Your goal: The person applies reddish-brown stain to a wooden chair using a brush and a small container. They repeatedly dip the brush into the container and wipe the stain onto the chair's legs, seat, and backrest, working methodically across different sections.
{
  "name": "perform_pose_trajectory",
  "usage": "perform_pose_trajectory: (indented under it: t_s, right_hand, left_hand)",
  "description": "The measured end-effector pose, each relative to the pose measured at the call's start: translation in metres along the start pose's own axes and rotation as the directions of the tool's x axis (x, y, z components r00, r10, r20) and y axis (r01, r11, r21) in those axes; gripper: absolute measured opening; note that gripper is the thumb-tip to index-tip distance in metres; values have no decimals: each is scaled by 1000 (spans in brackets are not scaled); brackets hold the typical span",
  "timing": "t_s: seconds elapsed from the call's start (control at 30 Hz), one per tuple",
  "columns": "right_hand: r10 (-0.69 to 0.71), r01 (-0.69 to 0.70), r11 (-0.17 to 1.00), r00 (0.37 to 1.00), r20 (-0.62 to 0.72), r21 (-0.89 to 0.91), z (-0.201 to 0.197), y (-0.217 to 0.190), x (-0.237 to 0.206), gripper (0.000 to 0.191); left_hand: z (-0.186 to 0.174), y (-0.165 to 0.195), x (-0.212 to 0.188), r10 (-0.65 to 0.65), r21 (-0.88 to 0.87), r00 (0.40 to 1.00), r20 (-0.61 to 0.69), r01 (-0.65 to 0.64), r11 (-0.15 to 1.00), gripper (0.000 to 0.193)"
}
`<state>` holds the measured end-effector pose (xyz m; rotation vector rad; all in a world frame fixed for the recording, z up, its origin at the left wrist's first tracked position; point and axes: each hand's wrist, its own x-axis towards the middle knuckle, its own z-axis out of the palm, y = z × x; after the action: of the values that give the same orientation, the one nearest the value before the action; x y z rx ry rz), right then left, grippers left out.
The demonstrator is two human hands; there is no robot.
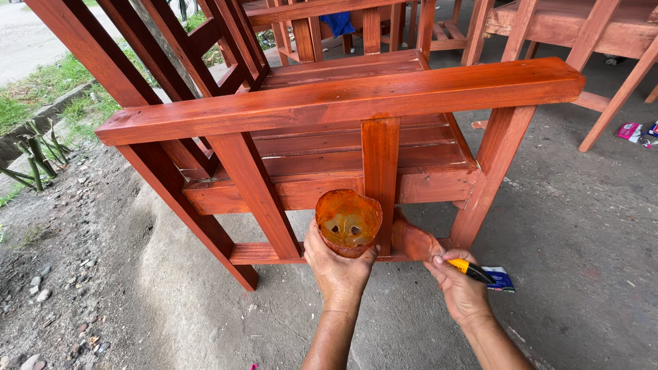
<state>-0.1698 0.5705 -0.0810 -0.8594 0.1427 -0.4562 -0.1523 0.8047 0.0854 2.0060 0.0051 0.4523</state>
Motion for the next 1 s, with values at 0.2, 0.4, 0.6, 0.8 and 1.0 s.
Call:
perform_pose_trajectory:
  t_s: [0.2, 0.4, 0.6, 0.8, 1.0]
  right_hand:
    - [83, -140, 951, 974, -209, -275, 2, 13, 11, 17]
    - [-24, -116, 897, 951, -308, -426, 44, 2, 42, 11]
    - [-126, -66, 424, 983, -131, -903, 71, -26, 42, 10]
    - [-161, -32, 240, 984, -73, -970, 75, -39, 24, 4]
    - [-273, 38, 122, 962, 3, -992, 51, -57, 20, 10]
  left_hand:
    - [5, -5, 0, 6, -11, 1000, -10, -6, 1000, 121]
    - [8, -11, 3, 27, -37, 998, -53, -29, 999, 122]
    - [17, -10, 4, 70, -69, 994, -85, -76, 995, 121]
    - [12, -6, 11, -100, -56, 995, -28, 98, 994, 125]
    - [5, -3, 11, -115, -67, 993, -31, 113, 991, 124]
